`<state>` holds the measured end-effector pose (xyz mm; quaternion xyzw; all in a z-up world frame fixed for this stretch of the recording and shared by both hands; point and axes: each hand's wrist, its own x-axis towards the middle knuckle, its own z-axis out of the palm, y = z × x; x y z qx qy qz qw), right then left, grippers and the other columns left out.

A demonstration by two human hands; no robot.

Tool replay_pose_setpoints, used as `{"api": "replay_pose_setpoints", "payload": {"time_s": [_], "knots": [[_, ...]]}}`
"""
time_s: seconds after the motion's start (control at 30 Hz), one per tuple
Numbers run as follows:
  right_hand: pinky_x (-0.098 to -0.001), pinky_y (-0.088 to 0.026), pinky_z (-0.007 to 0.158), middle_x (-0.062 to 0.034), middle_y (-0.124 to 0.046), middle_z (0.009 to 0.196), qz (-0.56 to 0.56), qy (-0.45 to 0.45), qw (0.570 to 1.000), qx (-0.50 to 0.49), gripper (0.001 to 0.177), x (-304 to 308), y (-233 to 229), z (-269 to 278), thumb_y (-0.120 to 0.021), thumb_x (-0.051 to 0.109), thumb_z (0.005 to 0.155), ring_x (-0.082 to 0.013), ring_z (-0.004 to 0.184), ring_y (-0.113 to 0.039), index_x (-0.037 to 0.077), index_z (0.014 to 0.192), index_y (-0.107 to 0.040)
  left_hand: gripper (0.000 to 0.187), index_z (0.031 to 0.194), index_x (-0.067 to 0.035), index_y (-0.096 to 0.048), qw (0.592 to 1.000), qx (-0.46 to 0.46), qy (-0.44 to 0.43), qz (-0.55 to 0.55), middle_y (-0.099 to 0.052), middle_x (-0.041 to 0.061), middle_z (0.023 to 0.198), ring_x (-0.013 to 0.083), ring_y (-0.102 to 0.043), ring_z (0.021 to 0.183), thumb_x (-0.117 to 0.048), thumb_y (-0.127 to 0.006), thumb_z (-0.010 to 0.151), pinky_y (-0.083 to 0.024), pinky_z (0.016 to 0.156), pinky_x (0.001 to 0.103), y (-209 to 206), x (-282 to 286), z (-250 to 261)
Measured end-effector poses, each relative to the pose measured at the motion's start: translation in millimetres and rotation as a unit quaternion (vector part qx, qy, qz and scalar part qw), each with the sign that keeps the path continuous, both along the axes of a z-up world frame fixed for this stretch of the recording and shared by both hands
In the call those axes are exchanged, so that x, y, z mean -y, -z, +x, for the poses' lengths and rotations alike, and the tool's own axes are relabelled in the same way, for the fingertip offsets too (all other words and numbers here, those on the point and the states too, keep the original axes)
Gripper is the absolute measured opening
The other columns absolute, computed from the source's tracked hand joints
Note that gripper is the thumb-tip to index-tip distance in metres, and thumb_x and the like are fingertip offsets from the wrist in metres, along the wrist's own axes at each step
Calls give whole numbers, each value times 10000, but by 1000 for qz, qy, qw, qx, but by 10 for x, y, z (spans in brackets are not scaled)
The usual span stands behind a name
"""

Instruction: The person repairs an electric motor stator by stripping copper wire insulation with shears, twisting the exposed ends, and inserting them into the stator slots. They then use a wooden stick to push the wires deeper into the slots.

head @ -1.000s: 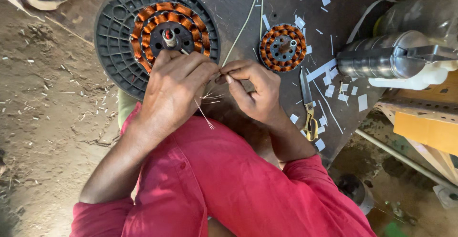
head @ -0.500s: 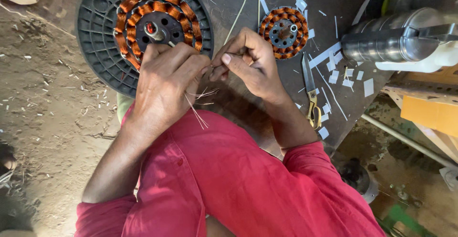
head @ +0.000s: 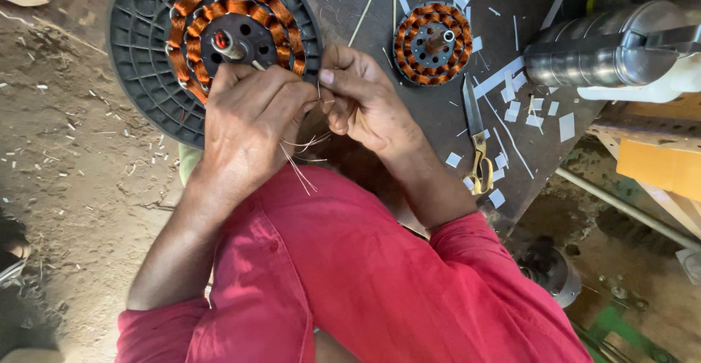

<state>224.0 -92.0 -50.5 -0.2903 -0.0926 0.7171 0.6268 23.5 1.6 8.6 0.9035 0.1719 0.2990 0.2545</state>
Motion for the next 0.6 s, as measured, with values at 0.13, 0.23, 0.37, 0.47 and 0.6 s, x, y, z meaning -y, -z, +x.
{"api": "replay_pose_setpoints", "payload": {"time_s": [0.13, 0.23, 0.37, 0.47, 0.6], "knots": [[-243, -504, 442, -137, -693, 773, 45, 105, 986, 119, 89, 149, 43, -353, -600, 35, 1079, -168, 509, -632, -40, 1077, -552, 175, 1098, -80, -676, 1000, 1, 2, 14, -654, 21, 996, 204, -636, 880, -77, -766, 948, -420, 886, 378, 4, -8, -4], [-257, -562, 516, -117, -691, 856, 22, 179, 876, 447, 106, 287, -20, -587, -635, 31, 1048, -195, 606, -649, -17, 1121, -575, 185, 1109, -76, -656, 1000, 7, -3, 16, -642, 27, 1008, 216, -631, 892, -98, -779, 973, -420, 901, 383, 14, -4, -5], [-329, -568, 627, -165, -663, 938, 257, 269, 448, 813, 207, 275, -87, -506, -738, 4, 889, -283, 720, -703, 42, 1053, -618, 198, 1101, -72, -651, 1000, 6, 1, 11, -622, 28, 975, 209, -634, 866, -86, -784, 955, -429, 918, 392, 45, -3, -16], [-331, -619, 694, -222, -680, 1014, 283, 245, 428, 822, 222, 249, -124, -407, -735, -32, 899, -329, 823, -754, 16, 1070, -600, 209, 1111, -69, -652, 1000, 12, -3, 13, -617, 33, 976, 205, -634, 861, -91, -783, 949, -432, 927, 390, 51, 8, -12], [-325, -630, 731, -214, -719, 1047, 253, 226, 555, 760, 141, 247, -193, -383, -654, -24, 1024, -299, 876, -783, -26, 1101, -536, 182, 1082, -78, -652, 999, 19, -8, 25, -610, 32, 970, 204, -641, 872, -90, -779, 953, -440, 929, 382, 47, 3, -7]]}}
